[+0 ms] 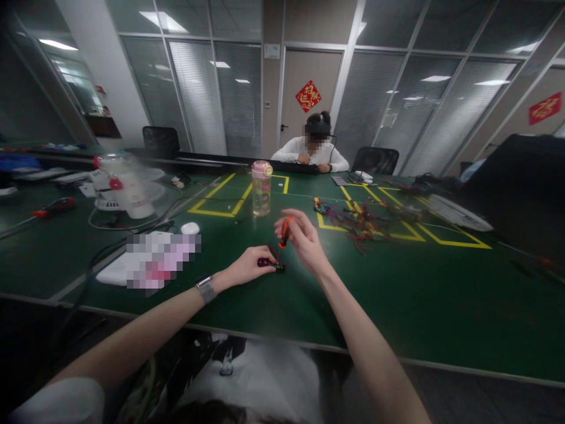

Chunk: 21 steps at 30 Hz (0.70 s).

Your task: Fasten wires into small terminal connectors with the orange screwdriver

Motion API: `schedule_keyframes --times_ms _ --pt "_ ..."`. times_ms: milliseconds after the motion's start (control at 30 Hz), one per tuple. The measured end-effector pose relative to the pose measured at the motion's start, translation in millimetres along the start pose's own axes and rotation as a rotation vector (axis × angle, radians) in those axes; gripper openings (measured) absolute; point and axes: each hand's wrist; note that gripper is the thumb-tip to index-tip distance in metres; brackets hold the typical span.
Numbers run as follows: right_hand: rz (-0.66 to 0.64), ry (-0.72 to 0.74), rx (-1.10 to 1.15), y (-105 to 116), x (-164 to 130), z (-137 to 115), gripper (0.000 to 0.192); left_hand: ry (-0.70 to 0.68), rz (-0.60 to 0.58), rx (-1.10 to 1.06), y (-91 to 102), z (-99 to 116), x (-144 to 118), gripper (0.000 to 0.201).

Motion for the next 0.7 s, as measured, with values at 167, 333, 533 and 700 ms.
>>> schedule_keyframes --times_ms 167,333,533,700 --pt "0.035 0.011 0.054 2.6 -1.7 1.7 0.029 -0.012 0.007 -0.008 1.2 -0.2 1.0 0.005" --pt "0.066 0.083 0.014 10.0 -1.3 8.4 0.025 0.006 0.003 0.041 1.5 1.9 1.4 0.005" --pt "0.052 -0.002 0.043 6.1 -2.0 5.9 0.034 0.013 0.005 0.050 0.5 1.2 0.7 0.004" --pt "0.051 0.025 0.035 1.5 -2.2 2.2 0.032 0.003 0.018 0.060 0.4 0.8 0.4 0.004"
Point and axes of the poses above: each hand's wrist, its own x-axis towards the middle knuckle, its own y-axis out of the back of the hand, z = x × y
